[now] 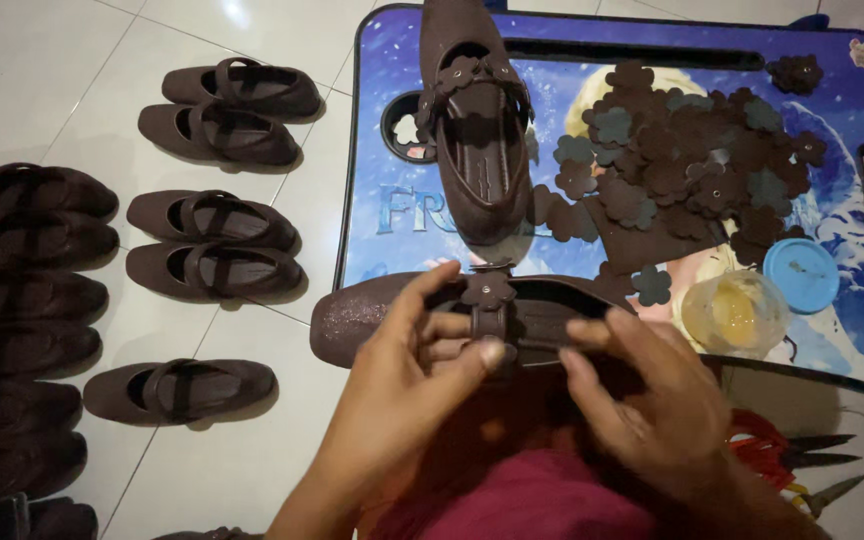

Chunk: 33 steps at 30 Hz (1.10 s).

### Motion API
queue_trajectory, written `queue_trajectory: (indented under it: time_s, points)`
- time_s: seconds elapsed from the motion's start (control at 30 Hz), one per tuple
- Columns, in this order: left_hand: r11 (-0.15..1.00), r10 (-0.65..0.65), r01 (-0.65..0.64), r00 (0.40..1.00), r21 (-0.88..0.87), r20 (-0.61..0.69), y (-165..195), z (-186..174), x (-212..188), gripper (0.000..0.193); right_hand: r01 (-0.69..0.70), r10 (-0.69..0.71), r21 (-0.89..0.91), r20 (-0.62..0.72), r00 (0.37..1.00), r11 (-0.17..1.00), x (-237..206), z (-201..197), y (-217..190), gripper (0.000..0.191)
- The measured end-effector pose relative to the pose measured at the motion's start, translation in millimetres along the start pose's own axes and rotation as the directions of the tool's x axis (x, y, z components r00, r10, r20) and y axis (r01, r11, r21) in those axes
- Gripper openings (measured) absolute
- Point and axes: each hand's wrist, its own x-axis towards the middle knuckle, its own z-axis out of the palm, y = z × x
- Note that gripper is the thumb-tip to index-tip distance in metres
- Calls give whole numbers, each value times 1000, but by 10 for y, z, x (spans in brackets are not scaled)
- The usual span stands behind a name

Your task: The person applies glue to small flower-shaped embellishments and attaches them to the straps of brown shoes. They repeat this process for multiple shoes, placing each finished pair on the floor.

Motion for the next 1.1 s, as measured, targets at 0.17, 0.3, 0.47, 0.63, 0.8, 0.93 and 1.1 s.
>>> queue_trajectory:
  time_s: [0.17,0.3,0.47,0.63,0.8,0.93,1.1]
  points:
    - [994,44,-44,999,105,7,-38,1,-68,89,226,-240,83,299,923,971,434,119,143,49]
    - [983,109,-109,994,148,13,-81,-35,-34,85,398,-412,110,305,859,911,569,256,120,56]
    - [993,118,-119,993,28,22,-147,-139,49,78,305,-340,163,272,900,938,555,429,85,57]
    - [987,161,-162,985,9,53,-182,-218,88,73,300,-324,128,261,909,945,550,496,46,65]
    - [994,85,-88,995,67,54,-88,-236,10,85,374,-387,101,255,886,922,589,382,-76,91]
    - [814,333,-425,900,396,281,13,-346,-72,124,283,-290,69,321,901,957,636,270,-82,99]
    - [277,476,-603,763,748,439,-54,-324,45,133,242,-243,49,367,898,969,691,307,40,94]
